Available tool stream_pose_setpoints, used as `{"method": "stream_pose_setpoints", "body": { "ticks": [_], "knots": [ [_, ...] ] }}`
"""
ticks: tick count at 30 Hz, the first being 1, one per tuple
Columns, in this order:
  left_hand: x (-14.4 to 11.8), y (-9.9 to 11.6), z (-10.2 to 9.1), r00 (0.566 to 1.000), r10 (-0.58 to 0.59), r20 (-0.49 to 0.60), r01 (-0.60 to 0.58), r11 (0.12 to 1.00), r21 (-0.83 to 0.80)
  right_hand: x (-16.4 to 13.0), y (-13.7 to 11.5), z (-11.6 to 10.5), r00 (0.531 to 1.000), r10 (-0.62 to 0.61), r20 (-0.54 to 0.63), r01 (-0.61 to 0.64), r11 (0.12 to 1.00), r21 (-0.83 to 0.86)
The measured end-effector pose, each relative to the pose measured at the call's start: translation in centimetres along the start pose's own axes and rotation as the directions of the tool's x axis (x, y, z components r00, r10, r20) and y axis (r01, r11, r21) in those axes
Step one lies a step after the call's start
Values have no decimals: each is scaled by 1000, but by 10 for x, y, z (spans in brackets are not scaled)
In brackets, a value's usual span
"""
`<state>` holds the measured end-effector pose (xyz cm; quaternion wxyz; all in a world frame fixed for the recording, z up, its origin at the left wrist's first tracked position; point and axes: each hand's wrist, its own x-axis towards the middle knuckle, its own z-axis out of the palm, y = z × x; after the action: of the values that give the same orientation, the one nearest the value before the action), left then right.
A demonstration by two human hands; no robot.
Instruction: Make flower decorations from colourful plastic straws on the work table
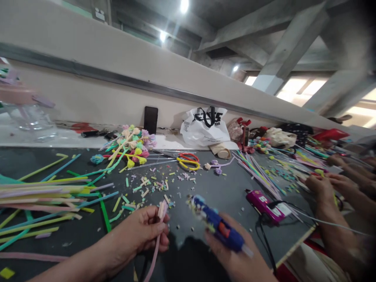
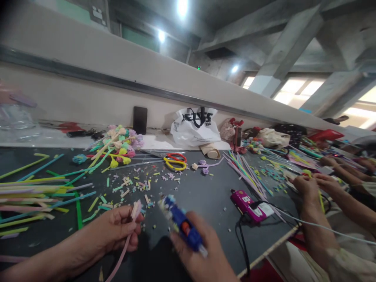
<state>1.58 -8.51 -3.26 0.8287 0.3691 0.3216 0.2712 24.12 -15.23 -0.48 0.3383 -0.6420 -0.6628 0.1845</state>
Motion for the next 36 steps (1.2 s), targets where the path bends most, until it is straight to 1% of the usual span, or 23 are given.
{"method": "stream_pose_setpoints", "body": {
  "ticks": [1, 2, 4, 6, 8, 10, 11, 13, 15, 16, 17, 19, 20, 22, 23, 25, 28, 31, 32, 33, 34, 35, 36],
  "knots": [
    [0, 0, -1, 1000, -2, -5, 2, 1000, 5, 10, 6, -9, 999, -35, -20, 32, 988, -149],
    [1, -1, -2, 1000, -5, -4, 5, 1000, 9, 20, 13, -17, 998, -59, 0, 56, 957, -283],
    [1, -1, -3, 1000, -6, 5, 6, 1000, 1, 38, 28, -28, 999, -19, 46, 39, 872, -488],
    [1, -1, -4, 1000, -11, 22, 11, 1000, -13, 52, 44, -34, 994, 48, 98, 20, 802, -597],
    [1, -1, -5, 1000, -13, 27, 14, 1000, -25, 60, 57, -37, 987, 92, 133, 10, 787, -617],
    [0, -1, -6, 1000, -15, 19, 15, 999, -33, 64, 63, -42, 980, 104, 172, 15, 816, -578],
    [1, -1, -6, 1000, -14, 11, 15, 999, -38, 65, 61, -44, 978, 91, 187, 28, 833, -553],
    [1, -1, -5, 1000, -18, 9, 18, 999, -48, 69, 49, -45, 984, 30, 175, 64, 857, -512],
    [1, 0, -4, 1000, -21, 12, 21, 998, -52, 74, 26, -37, 992, -76, 104, 117, 871, -478],
    [0, 1, -3, 1000, -24, 9, 25, 998, -50, 78, 13, -27, 991, -101, 83, 127, 887, -444],
    [0, 2, -3, 1000, -27, 5, 28, 999, -47, 83, -1, -15, 987, -108, 120, 148, 903, -403],
    [-1, 3, -1, 999, -31, -9, 31, 999, -37, 93, -25, 16, 964, -91, 249, 179, 917, -358],
    [-1, 3, -1, 999, -35, -14, 34, 999, -33, 97, -33, 32, 957, -85, 277, 183, 919, -350],
    [-1, 2, -1, 999, -38, -22, 37, 999, -30, 105, -42, 58, 946, -68, 317, 182, 921, -345],
    [-1, 2, -2, 999, -39, -23, 39, 999, -29, 107, -42, 68, 943, -61, 327, 180, 921, -346],
    [0, 1, -3, 999, -37, -18, 36, 999, -31, 109, -39, 79, 939, -47, 340, 171, 923, -345],
    [1, 1, -3, 1000, -28, -8, 27, 999, -45, 109, -32, 79, 939, -29, 342, 144, 938, -316],
    [0, 5, -1, 1000, -23, -11, 22, 996, -82, 111, -28, 71, 936, -19, 353, 108, 966, -233],
    [0, 7, 0, 1000, -22, -15, 20, 995, -95, 111, -29, 69, 932, -18, 361, 89, 979, -182],
    [-1, 8, 1, 1000, -20, -20, 18, 995, -103, 112, -30, 66, 926, -14, 377, 54, 994, -95],
    [-1, 9, 1, 999, -20, -27, 17, 994, -108, 112, -31, 64, 915, -11, 402, 0, 1000, 25],
    [-1, 10, 1, 999, -21, -32, 18, 994, -109, 112, -32, 62, 900, -6, 435, -73, 984, 165],
    [-1, 10, 1, 999, -23, -37, 19, 994, -110, 113, -33, 60, 882, -2, 470, -159, 940, 303]
  ]
}}
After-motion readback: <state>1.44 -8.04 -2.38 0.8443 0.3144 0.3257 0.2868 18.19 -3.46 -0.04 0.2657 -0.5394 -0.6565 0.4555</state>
